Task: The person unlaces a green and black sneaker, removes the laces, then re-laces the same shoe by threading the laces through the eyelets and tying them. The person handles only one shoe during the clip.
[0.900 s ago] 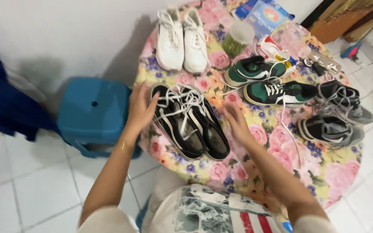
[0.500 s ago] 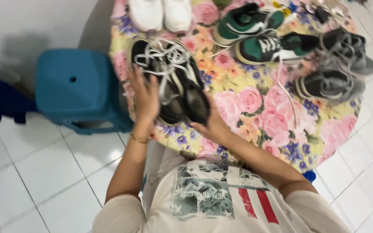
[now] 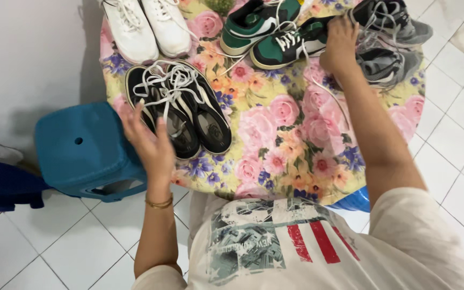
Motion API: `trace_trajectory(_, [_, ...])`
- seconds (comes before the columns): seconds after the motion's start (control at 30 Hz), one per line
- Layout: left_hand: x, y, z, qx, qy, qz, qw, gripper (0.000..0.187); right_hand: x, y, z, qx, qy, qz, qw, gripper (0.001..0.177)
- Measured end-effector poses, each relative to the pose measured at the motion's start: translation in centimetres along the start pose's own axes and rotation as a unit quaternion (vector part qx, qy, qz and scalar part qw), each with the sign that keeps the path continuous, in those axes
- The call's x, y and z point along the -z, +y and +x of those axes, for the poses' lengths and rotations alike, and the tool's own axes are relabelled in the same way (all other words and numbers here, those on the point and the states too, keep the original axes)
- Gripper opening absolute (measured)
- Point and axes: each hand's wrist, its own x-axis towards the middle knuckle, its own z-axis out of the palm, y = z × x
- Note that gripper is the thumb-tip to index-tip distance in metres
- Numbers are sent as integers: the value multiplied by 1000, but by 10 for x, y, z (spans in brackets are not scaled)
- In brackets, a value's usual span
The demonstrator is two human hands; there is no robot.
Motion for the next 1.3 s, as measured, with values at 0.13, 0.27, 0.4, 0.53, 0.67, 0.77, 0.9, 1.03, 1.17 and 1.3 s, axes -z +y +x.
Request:
trace_trajectory(0.13, [-20, 51, -5, -91, -40, -19, 995, 39, 14, 9, 12, 35, -174, -30, 984, 56])
trace_trajectory(0.27, [-55, 80, -15, -99, -177, -133, 970, 29, 76, -26, 11, 32, -280, -17, 959, 65])
trace_trajectory(0.4, [-117, 75, -44, -17, -374, -174, 911, 37, 149, -100, -50, 9, -254, 40, 966, 59])
trace_trajectory(0.53, [-191, 59, -85, -50, -275, -196, 940, 60, 202, -145, -93, -4, -307, 45, 951, 55])
trace_trajectory(0.67, [-214, 56, -103, 148, -321, -427, 832, 34, 237, -125, -103, 16, -266, 57, 962, 38])
trace_trajectory(0.77, [-184, 69, -91, 162, -525, -328, 768, 9, 259, -83, -95, 113, -99, 99, 984, 18])
trace_trajectory(0.9, [-136, 101, -40, -22, -475, -323, 818, 8, 279, -28, -74, 160, -114, 288, 937, 31])
trace_trajectory(1.03, [-139, 115, 16, -198, -312, -168, 914, 47, 260, -22, -53, 218, -121, 302, 920, 29])
trace_trajectory(1.17, [-175, 108, -10, -226, -347, -166, 895, 88, 219, -49, -48, 247, -161, 313, 903, 36])
trace_trajectory(1.3, [-200, 75, -34, -134, -358, -143, 913, 96, 172, -78, -66, 215, -177, 325, 904, 33])
